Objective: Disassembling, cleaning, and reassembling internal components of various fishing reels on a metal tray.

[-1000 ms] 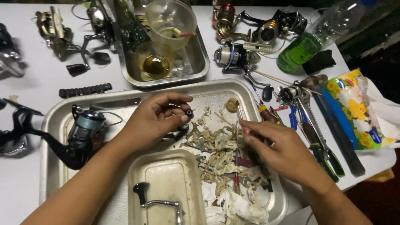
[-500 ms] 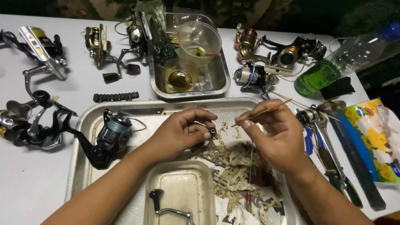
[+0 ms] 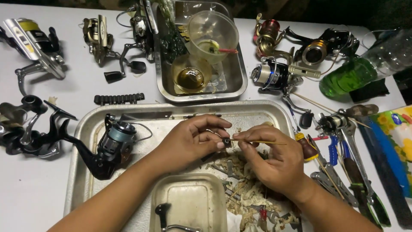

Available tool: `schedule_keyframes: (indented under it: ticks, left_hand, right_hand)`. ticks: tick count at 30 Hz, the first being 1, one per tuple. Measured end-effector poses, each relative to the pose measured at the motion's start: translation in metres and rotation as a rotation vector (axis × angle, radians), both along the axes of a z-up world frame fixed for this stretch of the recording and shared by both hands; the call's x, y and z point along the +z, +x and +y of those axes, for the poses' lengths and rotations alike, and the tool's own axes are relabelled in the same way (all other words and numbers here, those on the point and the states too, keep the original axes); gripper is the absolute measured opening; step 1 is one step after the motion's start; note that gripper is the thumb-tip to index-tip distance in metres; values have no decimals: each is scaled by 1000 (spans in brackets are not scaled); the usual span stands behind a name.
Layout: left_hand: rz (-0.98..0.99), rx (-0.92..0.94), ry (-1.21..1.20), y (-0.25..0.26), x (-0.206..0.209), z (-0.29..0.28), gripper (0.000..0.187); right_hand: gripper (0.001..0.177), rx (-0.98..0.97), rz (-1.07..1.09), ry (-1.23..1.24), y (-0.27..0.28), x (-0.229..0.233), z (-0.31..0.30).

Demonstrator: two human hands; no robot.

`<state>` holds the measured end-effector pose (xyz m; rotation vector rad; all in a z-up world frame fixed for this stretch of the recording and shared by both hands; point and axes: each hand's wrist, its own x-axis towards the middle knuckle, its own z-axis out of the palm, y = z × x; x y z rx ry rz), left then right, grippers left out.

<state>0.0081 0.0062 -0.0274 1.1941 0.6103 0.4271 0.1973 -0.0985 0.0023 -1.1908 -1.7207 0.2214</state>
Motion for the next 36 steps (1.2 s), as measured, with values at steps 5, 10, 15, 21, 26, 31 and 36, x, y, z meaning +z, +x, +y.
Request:
schedule_keyframes:
  ticks: [5,10,15,21,26,31,36]
  left_hand:
    - [-47,-12,17,0,-6,-1,40]
    - [-69,-10,26,-1,-4,-1,40]
    - [-66,-1,22,0,-6,-1,40]
    - [98,42,28,-2,14,1,41]
    - [28,66,48,-1,6,4,40]
    - [-63,80,53,-1,-7,5,38]
    - [1,132,1,-2,-4,5,31]
  right_hand:
    - [11,15,-21,1,1,-2,0]
    - [13,8,-19,22,-1,-2,-1]
    - [15,73,49,34,2,-7,-2]
    - [23,-120,176,-260,26,24,-26]
    - [23,148,-223,-430,43,16,-58]
    - [24,221,-291,-517,43,23,-83]
    - [13,-104,-426,-315,75,5,-93]
